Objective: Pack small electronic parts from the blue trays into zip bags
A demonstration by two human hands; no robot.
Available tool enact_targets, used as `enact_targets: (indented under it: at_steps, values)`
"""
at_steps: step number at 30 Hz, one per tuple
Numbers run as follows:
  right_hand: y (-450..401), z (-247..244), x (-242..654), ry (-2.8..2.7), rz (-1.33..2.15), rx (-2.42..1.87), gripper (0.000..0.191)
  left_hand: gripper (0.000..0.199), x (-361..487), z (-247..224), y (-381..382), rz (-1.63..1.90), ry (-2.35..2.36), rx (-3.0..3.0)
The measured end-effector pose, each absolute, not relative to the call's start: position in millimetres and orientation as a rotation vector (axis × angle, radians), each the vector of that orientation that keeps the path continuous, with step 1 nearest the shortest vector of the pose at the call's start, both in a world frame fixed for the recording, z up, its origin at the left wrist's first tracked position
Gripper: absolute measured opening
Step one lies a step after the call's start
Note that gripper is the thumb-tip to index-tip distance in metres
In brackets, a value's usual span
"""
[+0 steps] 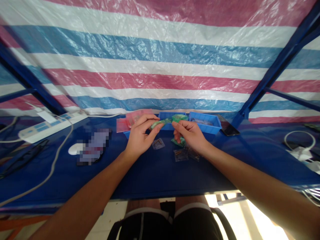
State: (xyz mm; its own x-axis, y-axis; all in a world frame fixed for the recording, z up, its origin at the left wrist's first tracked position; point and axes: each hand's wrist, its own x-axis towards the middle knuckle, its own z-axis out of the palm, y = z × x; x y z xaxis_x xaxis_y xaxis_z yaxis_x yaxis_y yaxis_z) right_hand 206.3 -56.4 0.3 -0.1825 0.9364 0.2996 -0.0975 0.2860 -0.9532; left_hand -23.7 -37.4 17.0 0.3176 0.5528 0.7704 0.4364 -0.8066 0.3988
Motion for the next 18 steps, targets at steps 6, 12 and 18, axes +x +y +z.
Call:
enact_targets:
  at_steps: [6,12,18]
  values:
    - [-56,4,211,-1.456,1.078,-0.841,0.043,0.028,-23,18,-38,1.421,0.903,2.467]
    - [-59,-3,204,-1.617,1.066,-0.863,0.043,0.044,-23,16,-39,1.35,0.973,2.438]
    - [-59,-8,203,-1.649,1.046,-0.82,0.041,0.042,-24,12,-40,1.267,0.882,2.483]
